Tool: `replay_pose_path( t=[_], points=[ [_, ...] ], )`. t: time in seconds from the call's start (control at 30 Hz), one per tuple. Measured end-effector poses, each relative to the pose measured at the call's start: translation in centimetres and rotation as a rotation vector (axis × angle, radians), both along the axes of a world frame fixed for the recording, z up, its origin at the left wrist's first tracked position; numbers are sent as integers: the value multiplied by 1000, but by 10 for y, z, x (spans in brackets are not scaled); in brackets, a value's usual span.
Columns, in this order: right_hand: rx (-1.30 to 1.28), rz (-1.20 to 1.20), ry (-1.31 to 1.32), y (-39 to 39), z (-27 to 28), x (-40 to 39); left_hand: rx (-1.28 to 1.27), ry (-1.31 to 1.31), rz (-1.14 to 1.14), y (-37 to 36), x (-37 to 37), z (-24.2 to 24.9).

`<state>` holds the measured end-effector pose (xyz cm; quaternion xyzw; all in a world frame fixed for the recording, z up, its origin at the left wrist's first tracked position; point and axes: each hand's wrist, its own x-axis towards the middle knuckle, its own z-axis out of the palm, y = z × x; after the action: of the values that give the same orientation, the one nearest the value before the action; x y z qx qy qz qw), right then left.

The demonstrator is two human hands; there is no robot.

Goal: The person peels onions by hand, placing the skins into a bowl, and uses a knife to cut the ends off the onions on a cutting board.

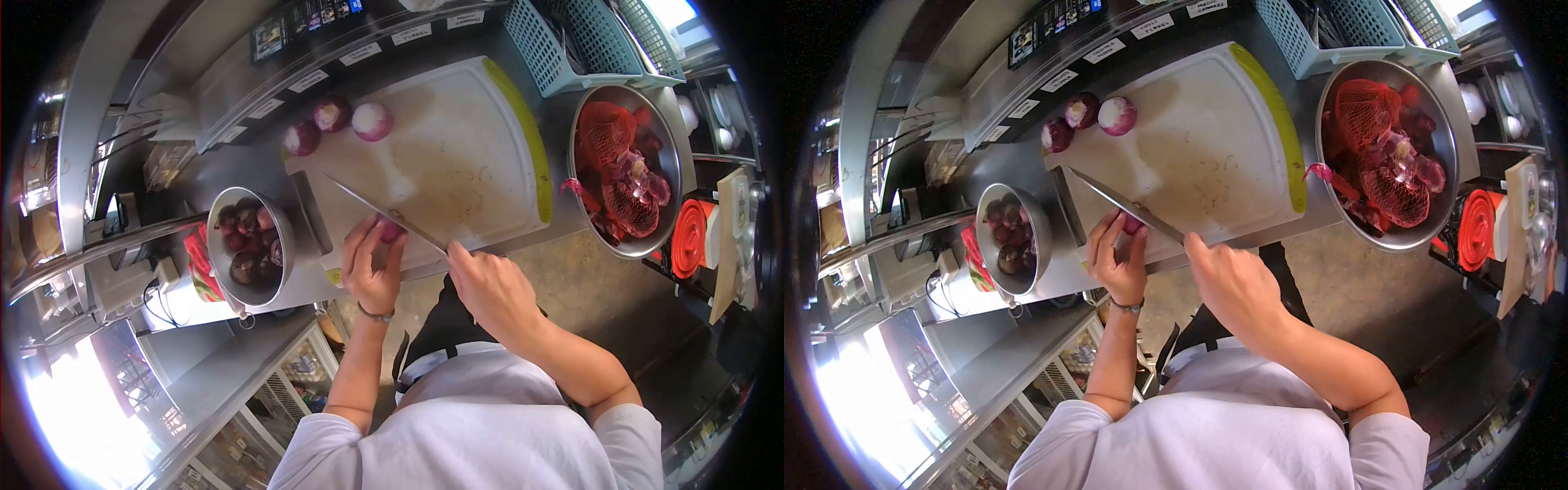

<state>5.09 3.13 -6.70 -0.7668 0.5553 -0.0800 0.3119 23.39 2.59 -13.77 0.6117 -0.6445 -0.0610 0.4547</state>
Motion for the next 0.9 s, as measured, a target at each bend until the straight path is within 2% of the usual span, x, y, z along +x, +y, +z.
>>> replay_pose_path(
  t=[0.23,0.3,0.43,0.53,0.6,0.63,0.7,0.77,0.83,0.87,0.9],
  points=[
    [86,-30,14,0,7,-1,-6,3,4,0,-1,1],
    [141,-32,134,10,3,-9,-5,-11,12,-1,-1,2],
    [126,-81,100,15,-1,-8,-11,26,19,2,0,2],
    [73,-89,33,13,11,-10,0,50,22,1,-1,3],
    [-42,-233,-90,11,16,-17,9,53,7,1,1,6],
    [-49,-232,-88,7,15,-19,27,39,-17,1,2,7],
    [-245,-383,-20,-4,9,-22,42,27,-43,2,4,12],
    [-283,-411,16,-17,-4,-24,86,-76,-78,3,6,19],
    [-350,-453,79,-28,-21,-27,113,-40,-95,5,8,17],
    [-238,-468,114,-32,-21,-26,140,-13,-108,5,9,17],
    [-242,-469,119,-35,-28,-28,138,-7,-109,4,11,18]
  ],
)
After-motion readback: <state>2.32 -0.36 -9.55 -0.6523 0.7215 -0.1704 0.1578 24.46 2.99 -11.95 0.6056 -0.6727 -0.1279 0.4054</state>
